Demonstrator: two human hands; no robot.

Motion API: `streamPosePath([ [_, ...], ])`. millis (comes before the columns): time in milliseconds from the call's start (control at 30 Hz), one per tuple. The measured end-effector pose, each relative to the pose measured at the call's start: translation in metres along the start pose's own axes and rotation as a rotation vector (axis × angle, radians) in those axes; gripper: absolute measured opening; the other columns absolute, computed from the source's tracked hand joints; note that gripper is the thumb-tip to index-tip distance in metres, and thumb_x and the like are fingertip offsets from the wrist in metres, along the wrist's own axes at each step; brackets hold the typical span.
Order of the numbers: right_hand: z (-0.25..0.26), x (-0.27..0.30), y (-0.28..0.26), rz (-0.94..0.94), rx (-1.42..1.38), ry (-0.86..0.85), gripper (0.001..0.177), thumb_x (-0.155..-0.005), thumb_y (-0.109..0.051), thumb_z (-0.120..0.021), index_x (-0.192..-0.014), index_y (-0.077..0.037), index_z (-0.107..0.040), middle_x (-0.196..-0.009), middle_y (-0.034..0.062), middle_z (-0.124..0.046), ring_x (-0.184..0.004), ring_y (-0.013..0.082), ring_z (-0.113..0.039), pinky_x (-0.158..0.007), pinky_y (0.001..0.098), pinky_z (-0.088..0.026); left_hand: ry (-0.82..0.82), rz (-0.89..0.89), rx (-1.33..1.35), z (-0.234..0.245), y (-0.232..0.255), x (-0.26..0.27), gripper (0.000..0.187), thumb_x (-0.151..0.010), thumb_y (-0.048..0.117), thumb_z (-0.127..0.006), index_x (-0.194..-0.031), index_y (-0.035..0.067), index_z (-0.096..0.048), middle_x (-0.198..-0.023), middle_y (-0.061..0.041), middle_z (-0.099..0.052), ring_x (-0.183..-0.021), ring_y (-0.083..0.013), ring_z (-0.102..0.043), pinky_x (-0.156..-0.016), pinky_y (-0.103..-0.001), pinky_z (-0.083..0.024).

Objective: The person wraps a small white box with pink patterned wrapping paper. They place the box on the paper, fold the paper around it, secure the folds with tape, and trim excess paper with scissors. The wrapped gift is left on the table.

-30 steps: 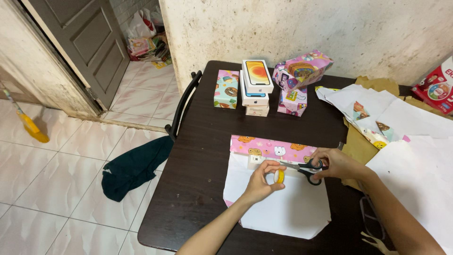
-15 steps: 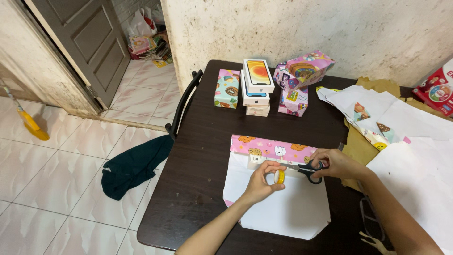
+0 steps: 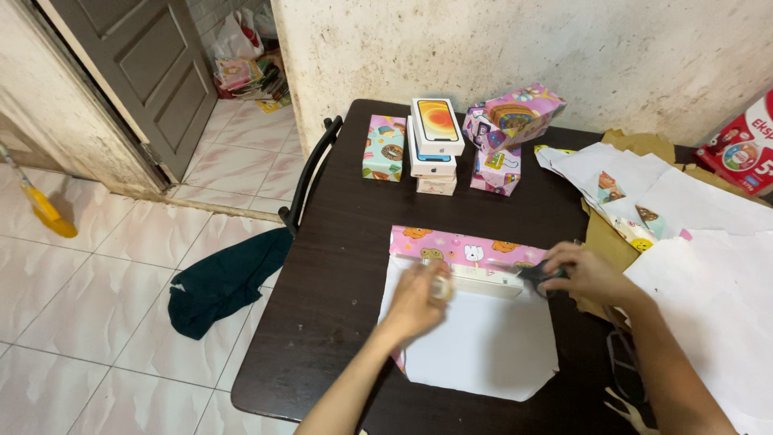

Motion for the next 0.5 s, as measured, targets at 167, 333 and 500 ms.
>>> streamPosePath([
  [167,0.011,0.02,0.072,-0.358,-0.167,0.39,0.037,-0.071,-0.026,-0.092,-0.097,-0.003,-0.079,-0.098,0.0103,-0.074,-0.079,0.0202,-0.067,-0.07,0.0324,-0.054,0.23,0.081,-0.692,0.061,-0.049,-0.004,0.049,-0.063,-0.008,-0.069,-0.109,0.004,-0.064,-0.101,-0.011,-0.071,-0.104,-0.0354,-0.061,-0.083,-0.048,-0.046],
  [333,-0.017,0.022,0.134,-0.616,-0.161,0.366,0.041,-0.072,-0.022,-0.094,-0.099,0.003,-0.078,-0.073,0.0107,-0.072,-0.061,0.0207,-0.065,-0.059,0.0341,-0.051,0.247,0.296,-0.759,0.065,-0.111,-0.006,0.039,-0.076,0.008,-0.079,-0.112,-0.001,-0.067,-0.101,-0.015,-0.072,-0.106,-0.0343,-0.063,-0.088,-0.045,-0.05],
  [500,-0.035,0.019,0.145,-0.742,-0.29,0.315,0.04,-0.075,-0.021,-0.089,-0.104,0.003,-0.076,-0.067,0.0143,-0.069,-0.05,0.0227,-0.058,-0.048,0.0395,-0.045,0.332,0.3,-0.606,0.065,-0.135,-0.008,0.032,-0.079,0.007,-0.082,-0.108,-0.001,-0.07,-0.106,-0.021,-0.069,-0.107,-0.0393,-0.062,-0.088,-0.046,-0.055],
])
Point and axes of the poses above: each hand's wrist, its own x-axis away from the middle knuckle, its own z-axis out of the back of the hand, y = z × x, the point moved 2 cm from there along -x, towards the middle knuckle
